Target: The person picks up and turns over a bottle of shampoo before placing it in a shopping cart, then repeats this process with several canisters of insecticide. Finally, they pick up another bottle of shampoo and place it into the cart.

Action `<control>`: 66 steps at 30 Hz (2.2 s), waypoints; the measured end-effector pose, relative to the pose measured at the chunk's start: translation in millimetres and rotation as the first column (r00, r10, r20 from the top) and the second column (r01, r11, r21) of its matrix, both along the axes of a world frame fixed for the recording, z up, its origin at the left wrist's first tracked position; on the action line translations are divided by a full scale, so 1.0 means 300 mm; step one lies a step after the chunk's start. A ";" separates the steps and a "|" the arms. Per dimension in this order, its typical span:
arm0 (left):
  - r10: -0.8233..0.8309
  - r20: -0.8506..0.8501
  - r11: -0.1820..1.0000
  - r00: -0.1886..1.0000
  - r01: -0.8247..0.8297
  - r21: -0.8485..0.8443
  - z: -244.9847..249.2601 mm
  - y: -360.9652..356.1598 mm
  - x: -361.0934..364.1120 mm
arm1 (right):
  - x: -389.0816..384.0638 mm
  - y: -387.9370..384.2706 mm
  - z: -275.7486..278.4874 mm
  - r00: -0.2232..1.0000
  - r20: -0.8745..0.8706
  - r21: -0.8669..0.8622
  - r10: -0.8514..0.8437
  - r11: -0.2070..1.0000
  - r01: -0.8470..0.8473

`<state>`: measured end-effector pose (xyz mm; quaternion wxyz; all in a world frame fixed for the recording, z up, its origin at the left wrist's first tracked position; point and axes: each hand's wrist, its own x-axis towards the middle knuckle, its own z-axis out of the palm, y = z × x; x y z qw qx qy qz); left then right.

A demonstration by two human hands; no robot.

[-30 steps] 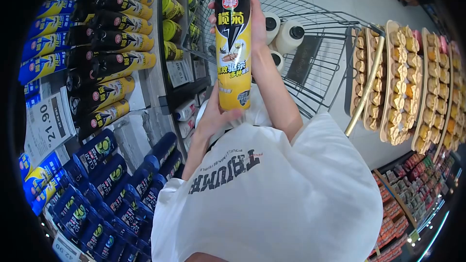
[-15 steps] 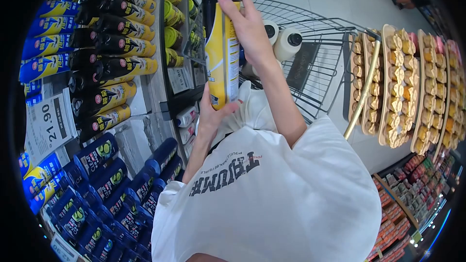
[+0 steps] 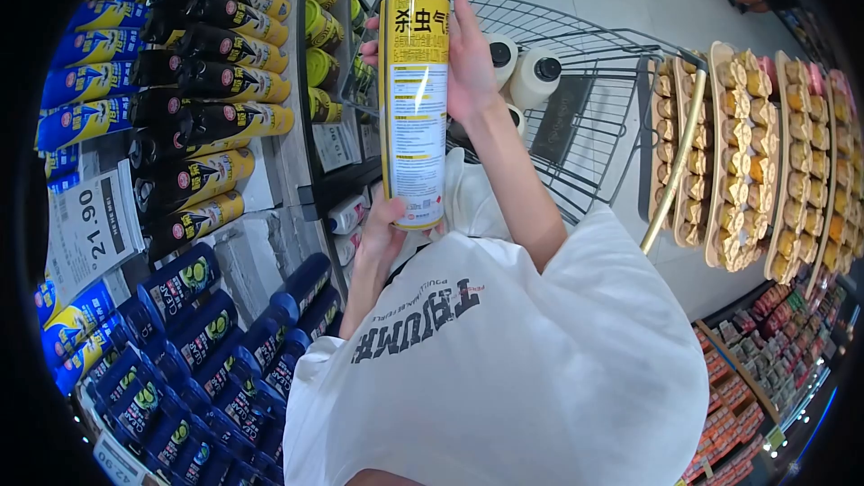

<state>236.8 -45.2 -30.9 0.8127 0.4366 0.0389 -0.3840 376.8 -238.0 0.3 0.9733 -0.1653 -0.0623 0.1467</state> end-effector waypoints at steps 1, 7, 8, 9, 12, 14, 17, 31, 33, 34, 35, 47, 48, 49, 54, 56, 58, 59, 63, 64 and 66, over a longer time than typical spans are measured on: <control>-0.017 -0.021 0.998 1.000 0.016 -0.054 -0.006 0.005 -0.003 | 0.000 0.004 -0.015 1.000 0.018 -0.004 0.006 1.000 -0.006; 0.102 -0.023 0.963 0.995 -0.104 -0.249 0.007 0.002 -0.010 | -0.009 0.008 -0.023 0.999 -0.044 -0.145 -0.013 0.989 0.007; 0.108 -0.017 0.956 0.994 -0.108 -0.272 0.007 0.001 -0.008 | -0.013 0.008 -0.017 0.999 -0.047 -0.171 -0.017 0.985 0.009; 0.115 -0.010 0.949 0.993 -0.112 -0.294 0.006 0.002 -0.004 | -0.016 0.006 -0.012 0.998 -0.056 -0.186 -0.034 0.982 0.023; 0.161 -0.017 0.939 0.987 -0.158 -0.306 0.001 0.004 -0.007 | -0.020 -0.007 -0.013 0.996 -0.068 -0.207 -0.061 0.977 0.046; 0.181 -0.035 0.948 0.983 -0.184 -0.259 -0.002 0.008 -0.009 | -0.015 -0.023 -0.032 0.997 -0.062 -0.187 -0.055 0.981 0.042; 0.194 -0.060 0.961 0.979 -0.202 -0.191 0.002 0.015 -0.006 | -0.013 -0.046 -0.034 0.992 -0.095 -0.279 -0.080 0.959 0.050; 0.263 0.005 0.957 0.965 -0.261 -0.130 0.048 -0.004 0.041 | 0.010 -0.132 0.041 0.936 -0.164 -0.725 -0.312 0.681 0.100; 0.294 0.033 0.947 0.955 -0.286 -0.147 0.046 0.006 0.055 | 0.002 -0.143 0.040 0.920 -0.165 -0.718 -0.355 0.683 0.135; 0.311 0.047 0.941 0.949 -0.301 -0.156 0.044 0.013 0.060 | -0.008 -0.147 0.043 0.906 -0.163 -0.705 -0.390 0.689 0.170; 0.339 0.047 0.934 0.940 -0.330 -0.139 0.043 0.024 0.063 | -0.011 -0.152 0.043 0.892 -0.162 -0.691 -0.421 0.694 0.202; 0.544 -0.025 0.830 0.839 -0.542 -0.133 0.094 0.082 0.140 | -0.125 -0.353 -0.065 0.935 -0.224 -0.246 -0.274 0.944 0.218; 0.544 -0.020 0.831 0.839 -0.542 -0.120 0.095 0.083 0.146 | -0.134 -0.355 -0.059 0.929 -0.240 -0.253 -0.281 0.942 0.219; 0.543 -0.017 0.834 0.840 -0.542 -0.106 0.094 0.085 0.150 | -0.139 -0.373 -0.078 0.948 -0.215 -0.206 -0.236 0.959 0.192; 0.554 -0.015 0.832 0.832 -0.554 0.027 0.096 0.087 0.163 | -0.178 -0.428 -0.163 0.957 -0.208 -0.214 -0.200 0.965 0.155; 0.554 -0.014 0.832 0.832 -0.553 0.049 0.096 0.091 0.168 | -0.182 -0.411 -0.155 0.959 -0.199 -0.229 -0.200 0.961 0.152; 0.552 -0.016 0.833 0.834 -0.550 0.066 0.098 0.092 0.172 | -0.183 -0.401 -0.159 0.958 -0.198 -0.237 -0.208 0.958 0.159; 0.552 -0.019 0.833 0.834 -0.549 0.073 0.098 0.091 0.173 | -0.181 -0.399 -0.162 0.965 -0.167 -0.258 -0.200 0.954 0.153; 0.543 -0.040 0.838 0.839 -0.539 0.084 0.096 0.093 0.179 | -0.175 -0.411 -0.200 0.971 -0.124 -0.280 -0.207 0.945 0.166; 0.536 -0.032 0.843 0.844 -0.532 0.082 0.094 0.094 0.180 | -0.176 -0.411 -0.201 0.970 -0.125 -0.280 -0.209 0.945 0.168; 0.519 -0.015 0.853 0.854 -0.517 0.077 0.089 0.097 0.184 | -0.177 -0.410 -0.200 0.966 -0.136 -0.285 -0.221 0.942 0.175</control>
